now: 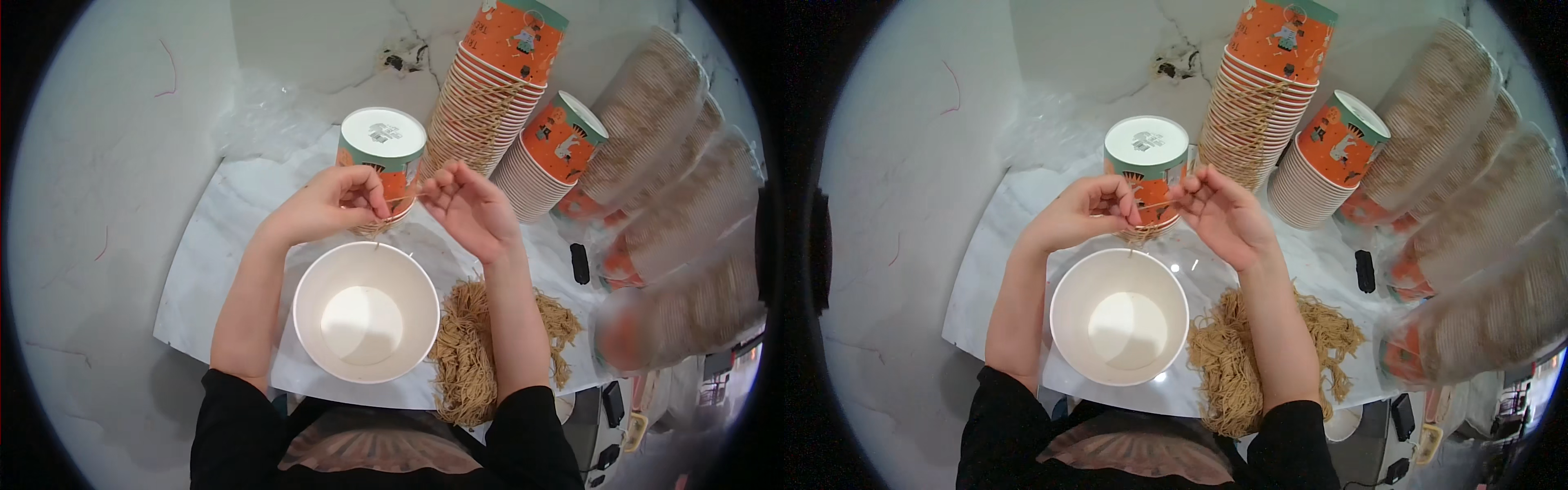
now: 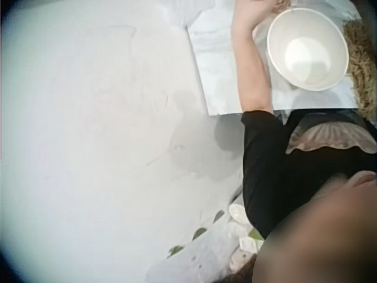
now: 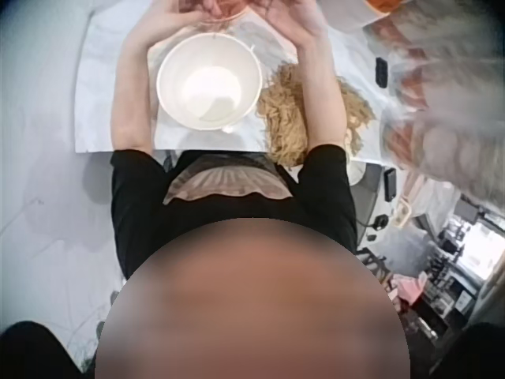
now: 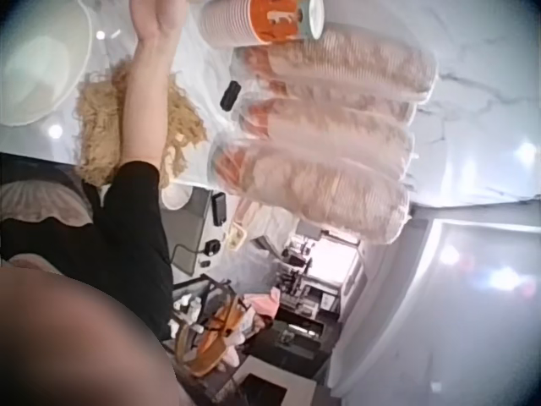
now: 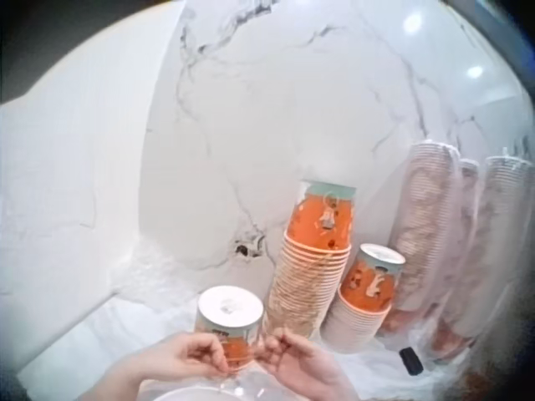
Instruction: Tying strings to the rims of paper bowls and preparing food containers.
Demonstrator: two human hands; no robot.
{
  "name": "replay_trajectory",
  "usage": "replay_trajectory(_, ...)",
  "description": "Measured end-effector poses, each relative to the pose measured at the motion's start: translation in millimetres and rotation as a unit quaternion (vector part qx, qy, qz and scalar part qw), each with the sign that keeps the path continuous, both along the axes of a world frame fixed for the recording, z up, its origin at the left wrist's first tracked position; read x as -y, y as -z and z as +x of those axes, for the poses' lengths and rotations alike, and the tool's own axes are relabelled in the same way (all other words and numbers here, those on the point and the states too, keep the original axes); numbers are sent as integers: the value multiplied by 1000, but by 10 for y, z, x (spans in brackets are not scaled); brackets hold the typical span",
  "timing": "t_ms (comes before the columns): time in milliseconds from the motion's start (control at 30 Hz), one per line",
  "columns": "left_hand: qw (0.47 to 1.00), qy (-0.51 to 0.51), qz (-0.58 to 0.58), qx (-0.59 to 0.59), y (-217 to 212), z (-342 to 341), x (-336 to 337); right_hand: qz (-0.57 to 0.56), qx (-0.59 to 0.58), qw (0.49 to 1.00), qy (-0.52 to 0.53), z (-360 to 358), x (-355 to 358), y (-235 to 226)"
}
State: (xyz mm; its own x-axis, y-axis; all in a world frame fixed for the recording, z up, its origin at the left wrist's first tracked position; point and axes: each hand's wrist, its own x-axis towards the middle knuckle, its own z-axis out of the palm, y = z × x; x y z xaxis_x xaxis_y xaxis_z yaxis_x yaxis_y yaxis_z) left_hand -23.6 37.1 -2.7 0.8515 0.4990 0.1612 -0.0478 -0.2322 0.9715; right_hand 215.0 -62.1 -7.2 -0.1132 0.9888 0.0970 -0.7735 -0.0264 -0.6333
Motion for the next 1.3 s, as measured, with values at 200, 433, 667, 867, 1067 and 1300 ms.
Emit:
replay_trajectory(200, 998, 42, 14, -51, -108, -122, 11, 92, 49, 988, 111, 302, 121, -209)
replay_trajectory(433, 989, 73, 50, -116, -48, -190, -63, 162, 91, 957, 223, 515, 355, -399)
replay_trajectory(667, 987, 27, 138, -72, -15, -193, -53, 111, 187, 956, 196, 333, 497, -583)
replay_trajectory(867, 996, -34, 19, 79, -335, 19, 494, 117, 380, 908, 133, -226, 574, -560)
replay_trajectory(1067, 997, -62, -9, 36, -340, 26, 649, 143, 422, 888, 116, -390, 569, -489)
replay_trajectory(1300, 996, -78, -44, 28, -444, -78, 711, 166, 521, 824, 148, -464, 606, -522)
